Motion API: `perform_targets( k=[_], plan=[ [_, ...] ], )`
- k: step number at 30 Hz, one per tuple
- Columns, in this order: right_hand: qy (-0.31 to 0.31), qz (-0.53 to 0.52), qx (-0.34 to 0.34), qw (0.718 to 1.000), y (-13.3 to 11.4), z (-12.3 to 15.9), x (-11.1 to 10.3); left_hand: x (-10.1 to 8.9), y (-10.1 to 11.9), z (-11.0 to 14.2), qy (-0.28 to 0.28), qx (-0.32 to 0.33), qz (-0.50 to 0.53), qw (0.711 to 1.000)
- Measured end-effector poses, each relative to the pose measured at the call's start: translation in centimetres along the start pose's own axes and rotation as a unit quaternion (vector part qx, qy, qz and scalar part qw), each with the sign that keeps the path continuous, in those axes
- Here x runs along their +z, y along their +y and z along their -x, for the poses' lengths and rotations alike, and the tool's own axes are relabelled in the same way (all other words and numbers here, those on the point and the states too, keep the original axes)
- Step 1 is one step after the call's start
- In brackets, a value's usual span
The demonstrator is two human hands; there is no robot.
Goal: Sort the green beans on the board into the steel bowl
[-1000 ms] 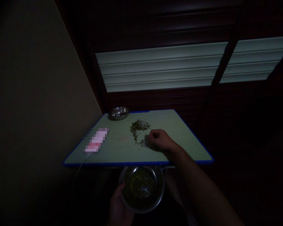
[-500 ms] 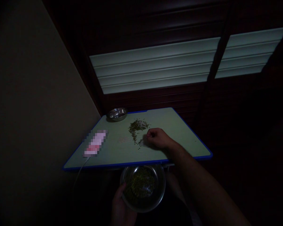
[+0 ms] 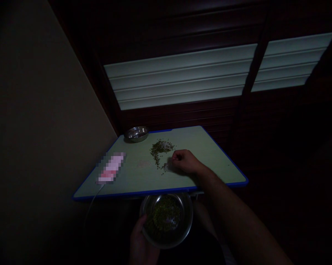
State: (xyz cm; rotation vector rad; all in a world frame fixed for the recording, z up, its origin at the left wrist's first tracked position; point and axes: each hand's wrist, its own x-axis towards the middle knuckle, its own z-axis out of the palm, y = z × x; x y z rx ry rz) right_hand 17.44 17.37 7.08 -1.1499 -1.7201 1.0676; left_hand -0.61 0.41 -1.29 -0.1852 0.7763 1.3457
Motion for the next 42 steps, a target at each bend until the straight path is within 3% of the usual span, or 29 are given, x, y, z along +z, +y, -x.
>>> perform_targets(
  k=[18, 28, 42],
  plan=[
    [-0.037, 0.001, 0.002, 0.999, -0.23, 0.27, 0.19, -0.54, -0.21, -0.38, -0.001, -0.003, -0.005, 1.000],
    [0.099, 0.060, -0.011, 0.993, -0.02, -0.28, -0.50, -0.90, -0.05, -0.56, -0.015, -0.008, -0.005, 1.000],
    [0.052, 0.022, -0.014, 0.998, 0.55, -0.32, -0.44, -0.16, -0.10, -0.16, 0.019, -0.013, 0.013, 1.000]
  ],
)
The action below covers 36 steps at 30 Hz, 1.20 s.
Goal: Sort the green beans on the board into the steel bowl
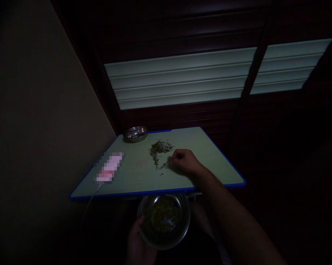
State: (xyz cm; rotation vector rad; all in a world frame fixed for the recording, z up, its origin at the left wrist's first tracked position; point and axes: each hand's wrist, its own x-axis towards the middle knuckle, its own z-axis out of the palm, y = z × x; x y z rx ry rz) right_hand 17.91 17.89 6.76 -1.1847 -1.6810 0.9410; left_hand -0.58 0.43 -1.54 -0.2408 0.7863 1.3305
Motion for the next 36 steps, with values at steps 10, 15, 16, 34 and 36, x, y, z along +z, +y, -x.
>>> perform_targets(
  k=[10, 15, 16, 34, 36],
  plan=[
    [0.019, 0.001, 0.025, 1.000, -0.61, 0.16, -0.08, -0.33, 0.04, -0.20, -0.011, 0.003, -0.009, 1.000],
    [-0.013, -0.003, 0.032, 0.999, -0.35, 0.19, -0.04, -0.27, 0.05, -0.08, -0.004, 0.001, -0.012, 1.000],
    [-0.017, -0.005, 0.032, 0.999, -0.30, 0.19, -0.05, -0.19, 0.05, -0.01, -0.002, 0.001, -0.011, 1.000],
    [-0.015, 0.045, 0.015, 0.999, 0.07, 0.25, 0.65, 0.24, -0.03, 0.05, -0.015, 0.001, 0.003, 1.000],
    [0.002, 0.068, 0.012, 0.998, 0.28, 0.10, 0.53, 0.09, 0.01, -0.02, -0.018, -0.001, 0.004, 1.000]
  ],
)
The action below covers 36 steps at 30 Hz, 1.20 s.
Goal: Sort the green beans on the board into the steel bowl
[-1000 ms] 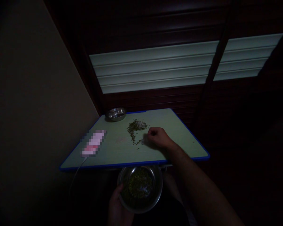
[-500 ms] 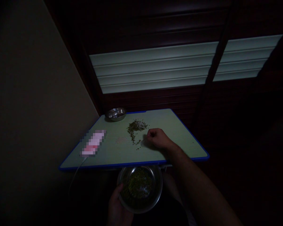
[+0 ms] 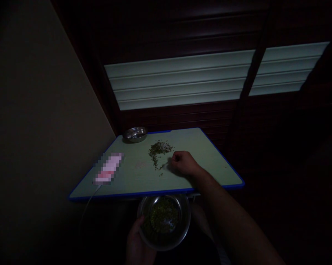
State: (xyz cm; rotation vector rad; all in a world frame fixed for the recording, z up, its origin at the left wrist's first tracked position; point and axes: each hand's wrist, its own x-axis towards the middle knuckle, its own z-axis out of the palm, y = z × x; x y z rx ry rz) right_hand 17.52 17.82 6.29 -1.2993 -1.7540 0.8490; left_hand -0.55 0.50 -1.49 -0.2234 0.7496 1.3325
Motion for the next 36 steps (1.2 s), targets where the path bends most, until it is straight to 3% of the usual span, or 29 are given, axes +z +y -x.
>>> perform_targets(
  k=[7, 11, 20, 31, 36],
  plan=[
    [0.062, 0.054, -0.003, 0.997, 0.4, -0.4, -0.6, -1.1, 0.2, -0.5, -0.046, -0.014, -0.033, 0.998],
    [0.087, 0.044, 0.010, 0.995, -0.1, -0.4, -0.7, -0.7, 0.1, -0.3, -0.021, 0.004, -0.027, 0.999],
    [-0.020, -0.040, 0.007, 0.999, -0.2, 0.2, 0.0, 0.0, -0.1, 0.0, -0.004, -0.005, -0.004, 1.000],
    [0.087, 0.062, 0.012, 0.994, 0.2, -0.5, -0.4, -0.1, -0.1, 0.1, 0.012, 0.006, -0.018, 1.000],
    [0.069, 0.019, 0.011, 0.997, -0.4, -0.3, -0.3, -0.2, -0.1, 0.0, 0.000, 0.005, -0.032, 0.999]
  ],
)
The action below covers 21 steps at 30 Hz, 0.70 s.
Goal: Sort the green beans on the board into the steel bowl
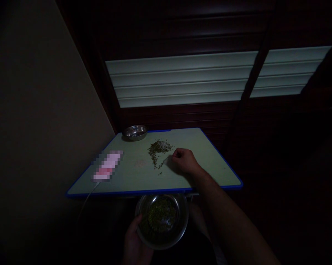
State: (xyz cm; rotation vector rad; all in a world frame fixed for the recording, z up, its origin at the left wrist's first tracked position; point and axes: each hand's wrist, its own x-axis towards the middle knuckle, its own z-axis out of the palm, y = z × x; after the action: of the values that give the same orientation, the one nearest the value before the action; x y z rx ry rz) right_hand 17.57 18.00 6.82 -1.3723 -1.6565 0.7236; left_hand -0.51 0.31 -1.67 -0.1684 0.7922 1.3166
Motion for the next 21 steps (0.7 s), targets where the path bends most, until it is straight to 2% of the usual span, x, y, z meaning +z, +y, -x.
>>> perform_targets(
  k=[5, 11, 21],
  plan=[
    [-0.038, -0.010, -0.008, 0.999, -0.04, 0.24, 0.15, 0.30, -0.01, 0.21, -0.002, 0.012, 0.015, 1.000],
    [-0.016, 0.006, -0.005, 1.000, 0.17, 0.10, 0.11, 0.52, 0.05, 0.39, 0.018, -0.001, 0.022, 1.000],
    [-0.043, -0.050, -0.028, 0.997, -0.07, 0.41, 0.36, 0.66, -0.05, 0.73, 0.018, -0.002, 0.020, 1.000]
  ],
)
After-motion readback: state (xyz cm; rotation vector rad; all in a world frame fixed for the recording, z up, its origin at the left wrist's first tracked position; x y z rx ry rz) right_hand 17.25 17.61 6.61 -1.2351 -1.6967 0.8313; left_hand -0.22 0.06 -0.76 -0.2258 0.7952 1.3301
